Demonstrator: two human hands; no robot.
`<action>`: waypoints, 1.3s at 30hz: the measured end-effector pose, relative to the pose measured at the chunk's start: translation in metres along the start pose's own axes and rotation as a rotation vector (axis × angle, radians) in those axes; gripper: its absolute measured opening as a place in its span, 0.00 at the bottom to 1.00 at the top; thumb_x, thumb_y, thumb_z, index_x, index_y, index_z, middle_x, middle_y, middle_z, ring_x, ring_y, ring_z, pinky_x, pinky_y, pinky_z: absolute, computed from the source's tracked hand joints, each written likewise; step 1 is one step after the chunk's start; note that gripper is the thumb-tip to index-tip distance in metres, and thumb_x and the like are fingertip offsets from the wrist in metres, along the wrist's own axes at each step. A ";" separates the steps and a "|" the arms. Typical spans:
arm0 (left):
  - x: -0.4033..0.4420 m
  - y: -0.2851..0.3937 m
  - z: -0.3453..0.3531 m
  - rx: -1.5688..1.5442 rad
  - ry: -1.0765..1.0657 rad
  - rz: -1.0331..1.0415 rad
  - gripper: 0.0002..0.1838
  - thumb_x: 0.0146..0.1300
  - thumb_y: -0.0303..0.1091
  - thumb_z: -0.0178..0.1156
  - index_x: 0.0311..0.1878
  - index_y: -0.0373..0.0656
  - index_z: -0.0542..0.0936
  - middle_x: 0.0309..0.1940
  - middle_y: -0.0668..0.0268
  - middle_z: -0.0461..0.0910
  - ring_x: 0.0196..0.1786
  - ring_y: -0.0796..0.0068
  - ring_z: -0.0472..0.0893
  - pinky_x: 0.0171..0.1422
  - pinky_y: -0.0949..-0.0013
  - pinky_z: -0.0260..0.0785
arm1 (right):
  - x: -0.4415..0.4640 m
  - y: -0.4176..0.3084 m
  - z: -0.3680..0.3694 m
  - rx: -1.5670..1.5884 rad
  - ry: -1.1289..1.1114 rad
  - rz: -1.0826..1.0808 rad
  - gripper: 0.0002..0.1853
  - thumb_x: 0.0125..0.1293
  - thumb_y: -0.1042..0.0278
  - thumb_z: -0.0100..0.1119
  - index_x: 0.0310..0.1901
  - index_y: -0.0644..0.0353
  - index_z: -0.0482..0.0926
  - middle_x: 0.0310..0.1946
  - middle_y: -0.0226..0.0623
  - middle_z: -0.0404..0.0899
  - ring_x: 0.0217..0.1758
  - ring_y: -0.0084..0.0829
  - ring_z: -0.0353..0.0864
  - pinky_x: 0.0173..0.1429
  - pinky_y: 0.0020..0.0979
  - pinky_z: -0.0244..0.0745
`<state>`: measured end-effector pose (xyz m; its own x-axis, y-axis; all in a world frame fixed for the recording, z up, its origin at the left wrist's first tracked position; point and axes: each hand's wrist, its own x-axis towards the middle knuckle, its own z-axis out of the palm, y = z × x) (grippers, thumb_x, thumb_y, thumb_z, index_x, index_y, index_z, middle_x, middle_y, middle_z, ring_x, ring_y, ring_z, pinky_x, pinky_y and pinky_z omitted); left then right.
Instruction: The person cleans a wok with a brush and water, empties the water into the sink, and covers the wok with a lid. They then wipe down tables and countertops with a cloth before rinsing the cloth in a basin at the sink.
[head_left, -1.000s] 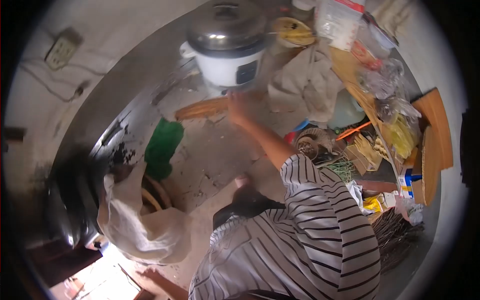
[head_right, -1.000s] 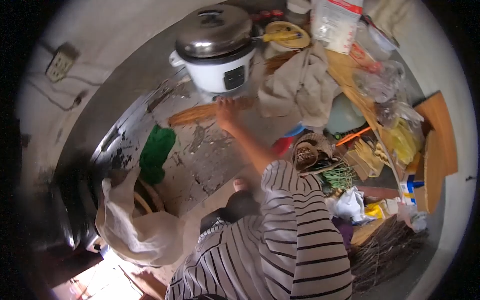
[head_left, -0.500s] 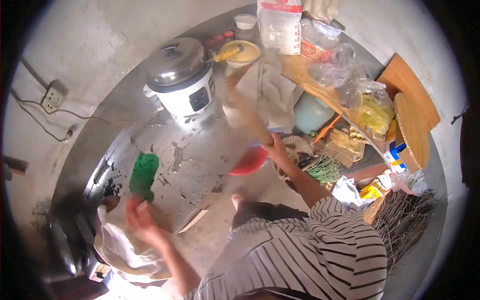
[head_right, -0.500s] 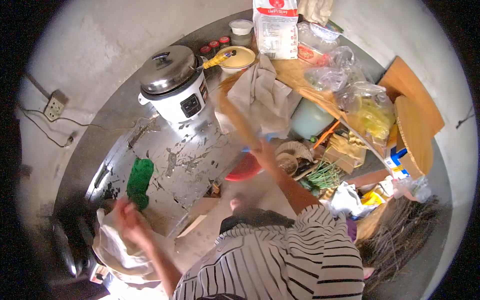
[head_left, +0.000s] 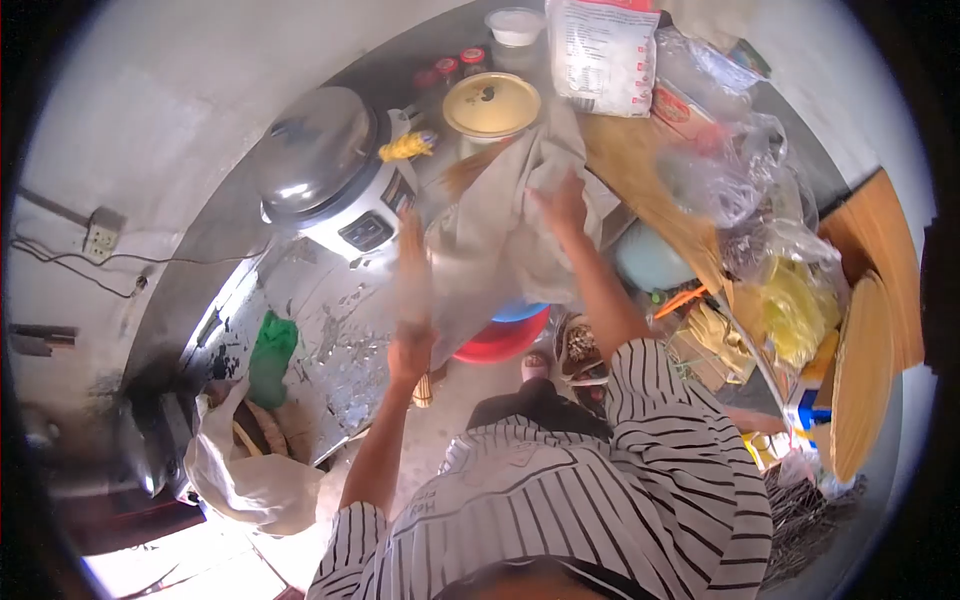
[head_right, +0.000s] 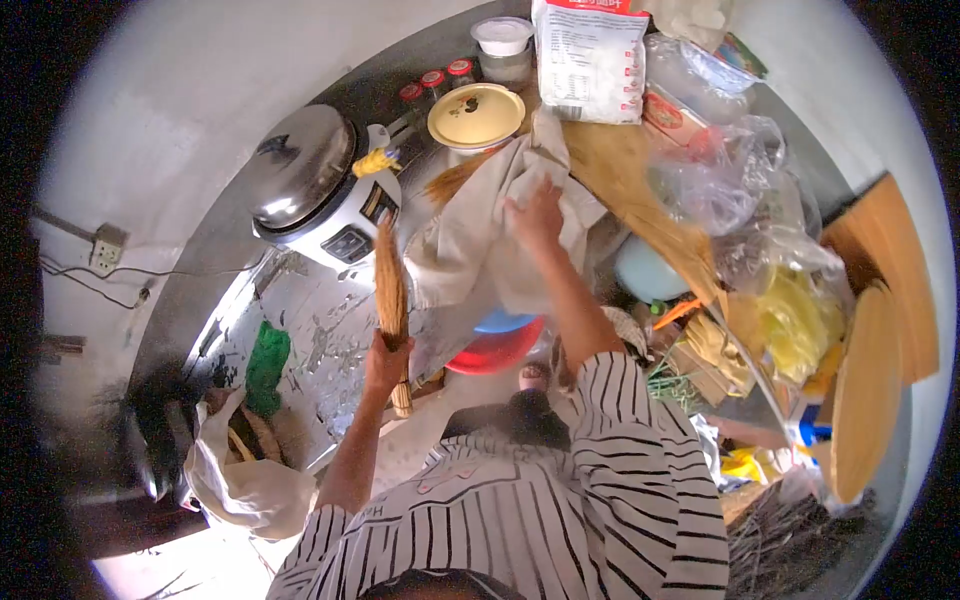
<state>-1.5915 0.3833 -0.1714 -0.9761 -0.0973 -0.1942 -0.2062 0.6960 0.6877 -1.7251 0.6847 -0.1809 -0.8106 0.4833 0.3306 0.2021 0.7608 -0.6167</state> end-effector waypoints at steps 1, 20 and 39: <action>0.012 0.011 0.004 0.137 -0.023 -0.033 0.25 0.48 0.44 0.60 0.43 0.36 0.65 0.32 0.51 0.76 0.36 0.58 0.77 0.38 0.61 0.67 | 0.018 0.000 -0.002 0.010 -0.015 -0.003 0.40 0.50 0.51 0.57 0.58 0.68 0.51 0.54 0.59 0.58 0.54 0.48 0.64 0.58 0.40 0.59; 0.157 0.200 0.151 0.375 0.233 0.659 0.28 0.48 0.44 0.58 0.49 0.36 0.67 0.45 0.50 0.67 0.50 0.54 0.67 0.52 0.57 0.60 | 0.054 0.141 -0.143 2.022 0.072 0.459 0.16 0.59 0.60 0.49 0.45 0.60 0.70 0.43 0.40 0.72 0.46 0.37 0.72 0.52 0.41 0.68; 0.048 0.320 -0.024 -0.577 -0.496 0.865 0.10 0.60 0.32 0.50 0.41 0.38 0.74 0.34 0.71 0.75 0.37 0.81 0.73 0.42 0.76 0.65 | -0.086 0.155 -0.250 1.179 0.763 0.507 0.25 0.62 0.48 0.40 0.55 0.55 0.61 0.50 0.45 0.67 0.54 0.43 0.65 0.54 0.51 0.60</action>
<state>-1.7058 0.5848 0.0563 -0.6982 0.6337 0.3330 0.3937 -0.0485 0.9179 -1.4866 0.8693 -0.1264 -0.2416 0.9697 -0.0353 -0.4838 -0.1519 -0.8619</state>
